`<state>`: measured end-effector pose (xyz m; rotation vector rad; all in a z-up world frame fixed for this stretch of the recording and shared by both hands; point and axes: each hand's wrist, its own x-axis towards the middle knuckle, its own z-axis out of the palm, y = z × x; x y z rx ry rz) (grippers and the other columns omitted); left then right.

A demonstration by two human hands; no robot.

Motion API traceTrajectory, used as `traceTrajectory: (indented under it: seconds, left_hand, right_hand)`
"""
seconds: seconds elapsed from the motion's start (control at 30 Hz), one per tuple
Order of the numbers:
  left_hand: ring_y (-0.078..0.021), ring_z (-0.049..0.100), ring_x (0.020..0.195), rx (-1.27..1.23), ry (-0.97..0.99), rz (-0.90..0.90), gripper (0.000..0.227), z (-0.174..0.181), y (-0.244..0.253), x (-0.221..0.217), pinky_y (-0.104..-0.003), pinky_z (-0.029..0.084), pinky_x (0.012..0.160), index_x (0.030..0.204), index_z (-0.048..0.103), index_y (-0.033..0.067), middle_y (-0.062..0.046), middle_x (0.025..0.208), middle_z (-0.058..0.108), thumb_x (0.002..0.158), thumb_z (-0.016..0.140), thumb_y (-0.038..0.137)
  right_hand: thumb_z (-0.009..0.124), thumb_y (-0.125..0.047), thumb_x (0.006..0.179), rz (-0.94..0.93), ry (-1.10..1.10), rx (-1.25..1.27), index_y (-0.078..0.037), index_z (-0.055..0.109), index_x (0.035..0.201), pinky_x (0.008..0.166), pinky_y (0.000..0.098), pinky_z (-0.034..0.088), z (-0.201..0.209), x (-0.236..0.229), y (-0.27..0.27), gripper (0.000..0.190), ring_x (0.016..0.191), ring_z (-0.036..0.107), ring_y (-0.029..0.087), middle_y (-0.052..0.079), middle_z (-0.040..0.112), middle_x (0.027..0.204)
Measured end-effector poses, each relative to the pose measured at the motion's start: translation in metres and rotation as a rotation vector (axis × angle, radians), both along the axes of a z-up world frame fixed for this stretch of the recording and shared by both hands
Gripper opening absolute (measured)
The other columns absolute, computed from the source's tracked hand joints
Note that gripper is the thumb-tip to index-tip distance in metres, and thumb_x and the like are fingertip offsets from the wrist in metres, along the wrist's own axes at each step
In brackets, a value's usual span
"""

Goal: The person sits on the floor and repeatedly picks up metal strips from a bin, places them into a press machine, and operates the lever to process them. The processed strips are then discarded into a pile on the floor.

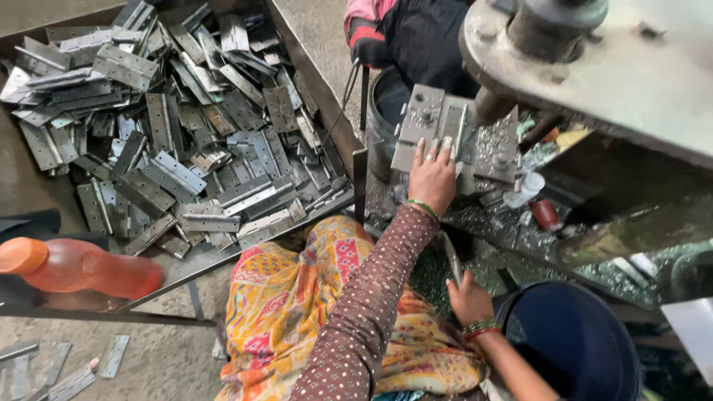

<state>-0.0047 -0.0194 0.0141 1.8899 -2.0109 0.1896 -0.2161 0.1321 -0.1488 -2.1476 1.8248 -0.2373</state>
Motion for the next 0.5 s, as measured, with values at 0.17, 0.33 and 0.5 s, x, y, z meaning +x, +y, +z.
traceTrajectory:
  seconds: [0.17,0.33,0.5]
  left_hand:
    - [-0.0279,0.048,0.14,0.0,-0.008,-0.018,0.032,0.005,-0.011,0.002,-0.053,0.015,0.126,0.116,0.073,0.0074,-0.011,0.142,0.059,0.093,0.052,0.016]
    - [-0.0266,0.045,0.141,0.038,-0.003,0.003,0.027,0.006,-0.041,0.007,-0.052,0.014,0.124,0.098,0.078,0.012,-0.009,0.142,0.059,0.093,0.052,0.018]
    - [-0.0248,0.048,0.141,-0.001,0.025,-0.013,0.03,-0.004,-0.051,0.009,-0.052,0.015,0.127,0.103,0.078,0.0114,-0.008,0.14,0.062,0.096,0.049,0.017]
  right_hand:
    - [0.065,-0.054,0.089,0.054,0.072,0.3,0.001,0.058,0.111,0.073,0.0507,0.058,0.062,-0.019,-0.061,0.059,0.081,0.073,0.043,0.026,0.073,0.084]
    - [0.062,-0.055,0.09,0.083,0.096,0.205,0.001,0.057,0.114,0.073,0.0524,0.058,0.069,-0.011,-0.044,0.061,0.081,0.072,0.044,0.026,0.073,0.086]
    - [0.055,-0.046,0.093,-0.062,0.029,0.148,0.0,0.047,0.131,0.066,0.054,0.058,0.008,0.002,-0.001,0.06,0.075,0.072,0.045,0.026,0.072,0.082]
